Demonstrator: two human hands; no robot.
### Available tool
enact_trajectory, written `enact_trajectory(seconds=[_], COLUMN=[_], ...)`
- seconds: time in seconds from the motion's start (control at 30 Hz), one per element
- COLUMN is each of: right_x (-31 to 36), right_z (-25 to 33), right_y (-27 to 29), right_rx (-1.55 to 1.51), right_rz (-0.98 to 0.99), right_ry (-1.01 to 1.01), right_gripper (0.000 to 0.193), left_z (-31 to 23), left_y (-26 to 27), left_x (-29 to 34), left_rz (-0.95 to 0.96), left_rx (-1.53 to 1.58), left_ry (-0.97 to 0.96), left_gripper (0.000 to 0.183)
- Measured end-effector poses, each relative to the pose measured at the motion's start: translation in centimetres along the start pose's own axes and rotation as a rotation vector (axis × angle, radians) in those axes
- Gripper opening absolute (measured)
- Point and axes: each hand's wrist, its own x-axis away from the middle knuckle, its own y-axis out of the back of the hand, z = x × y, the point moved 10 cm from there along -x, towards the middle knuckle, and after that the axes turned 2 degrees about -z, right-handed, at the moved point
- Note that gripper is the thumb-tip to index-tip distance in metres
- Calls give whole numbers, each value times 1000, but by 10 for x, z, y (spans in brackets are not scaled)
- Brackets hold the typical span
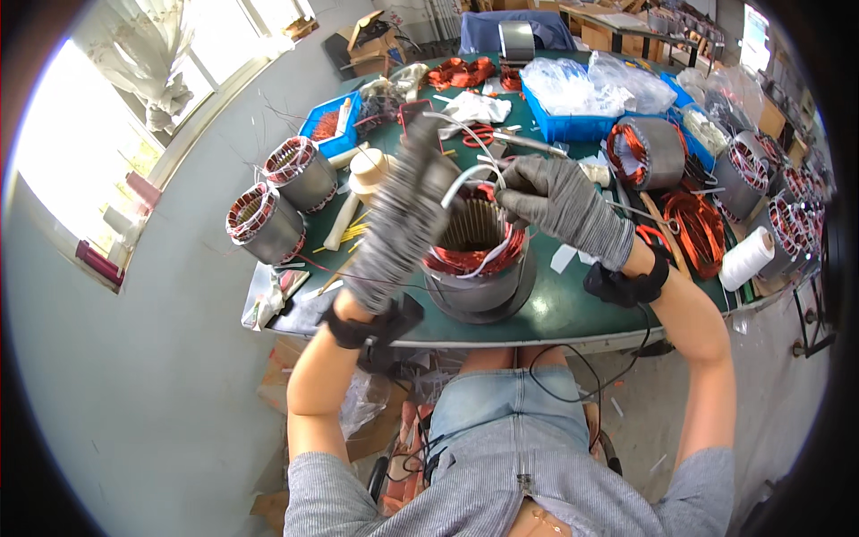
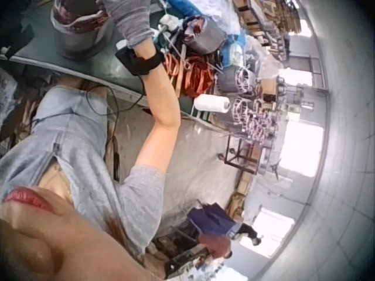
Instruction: The person inserts paper strips into a motor stator, burns the wire ends with a lighter, and then threads a white cord around the copper coils, tying it off and cutting the excess with scissors.
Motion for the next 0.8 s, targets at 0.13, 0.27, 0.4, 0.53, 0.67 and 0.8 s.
enact_trajectory(seconds=[0.13,0.27,0.4,0.53,0.67,0.8], right_x=[2,8,7,7,16,20], right_z=[14,-7,-3,21,29,26], right_y=[-5,-18,-4,1,-21,-32], right_rx=[201,306,258,148,-66,111], right_rz=[38,97,86,80,288,192], right_ry=[90,122,92,103,62,218], right_gripper=[17,19,19,19,13,11], left_z=[-21,-34,-55,-44,-35,-26], left_y=[23,31,18,14,17,14], left_x=[-32,-49,-47,-33,-38,-55], left_rz=[41,89,209,259,98,284], left_rx=[650,626,576,537,665,838], left_ry=[195,167,210,287,443,221], left_gripper=[39,29,33,34,28,32])
